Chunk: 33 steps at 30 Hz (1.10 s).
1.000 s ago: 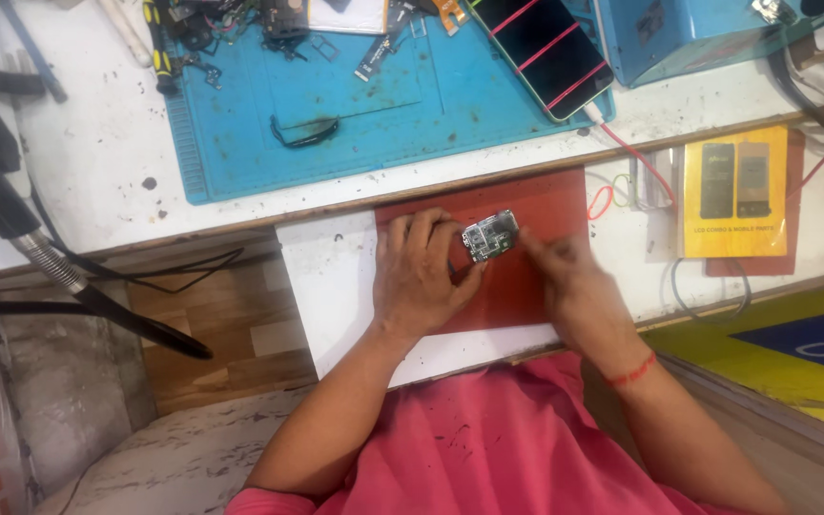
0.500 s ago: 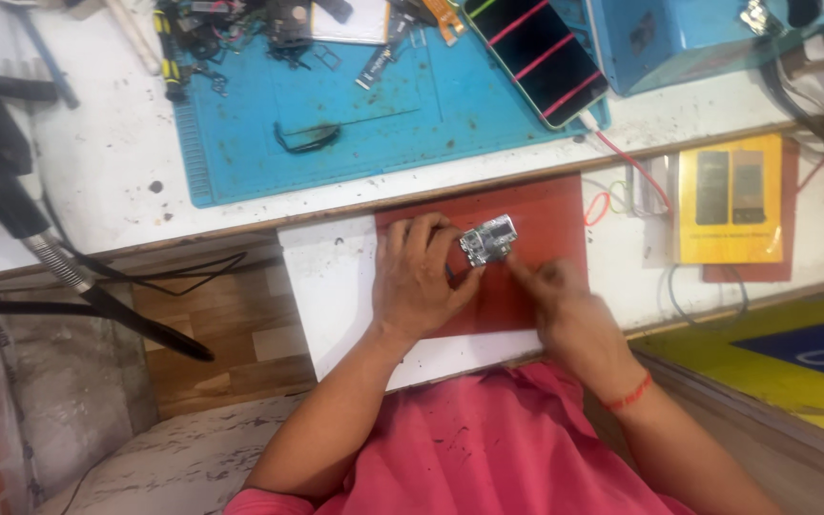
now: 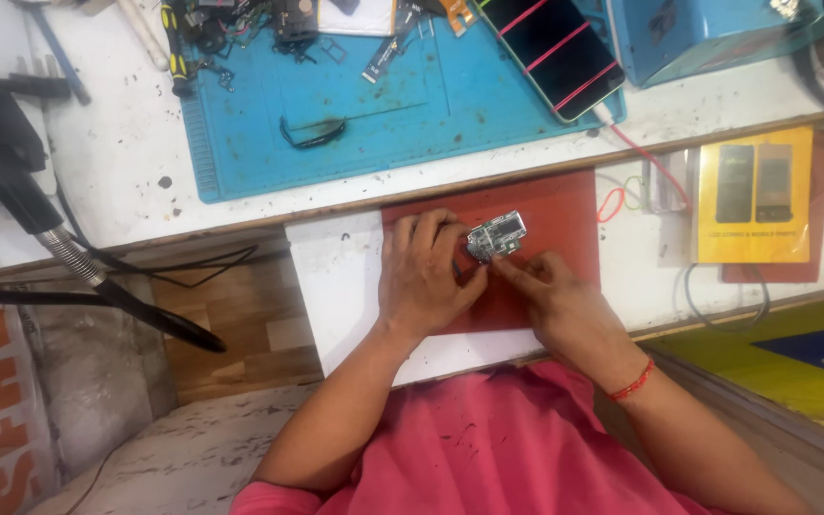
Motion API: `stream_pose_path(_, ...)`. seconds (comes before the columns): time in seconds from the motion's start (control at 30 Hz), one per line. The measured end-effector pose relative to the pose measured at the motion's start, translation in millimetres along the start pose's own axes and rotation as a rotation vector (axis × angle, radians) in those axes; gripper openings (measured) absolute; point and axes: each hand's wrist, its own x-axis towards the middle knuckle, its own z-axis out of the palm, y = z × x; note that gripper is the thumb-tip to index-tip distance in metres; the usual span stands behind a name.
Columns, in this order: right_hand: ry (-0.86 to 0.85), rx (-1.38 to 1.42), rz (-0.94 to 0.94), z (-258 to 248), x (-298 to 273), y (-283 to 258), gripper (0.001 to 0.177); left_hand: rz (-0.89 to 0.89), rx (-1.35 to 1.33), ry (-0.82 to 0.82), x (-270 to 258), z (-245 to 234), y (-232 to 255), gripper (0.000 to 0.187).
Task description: The person uses a small brush to clean a small electronic circuit board placed on a red mat. They repeatedly scrub different areas of the board with the brush while holding it steady with their other hand.
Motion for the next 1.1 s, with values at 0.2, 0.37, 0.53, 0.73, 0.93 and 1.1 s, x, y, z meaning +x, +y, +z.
stream_pose_path(0.2,-0.009,-0.02,0.082,-6,5,-5,0.059,0.006,0.006,-0.003,2,3,1,0.047)
stream_pose_path(0.37,0.007,-0.049,0.131,-1,8,-12,0.058,-0.017,-0.006,-0.018,1,3,2,0.053)
stream_pose_path(0.53,0.028,-0.088,-0.017,-3,-8,-11,0.065,-0.004,0.013,-0.015,3,0,1,0.067)
stream_pose_path(0.73,-0.046,-0.108,0.034,7,5,-16,0.064,-0.044,0.007,-0.039,3,1,1,0.071)
stream_pose_path(0.93,0.009,0.009,0.082,2,-12,-1,0.067,0.038,0.019,-0.03,-1,0,-3,0.051)
stream_pose_path(1.1,0.11,-0.004,0.052,6,-9,-5,0.059,0.032,-0.028,-0.022,5,-2,-1,0.048)
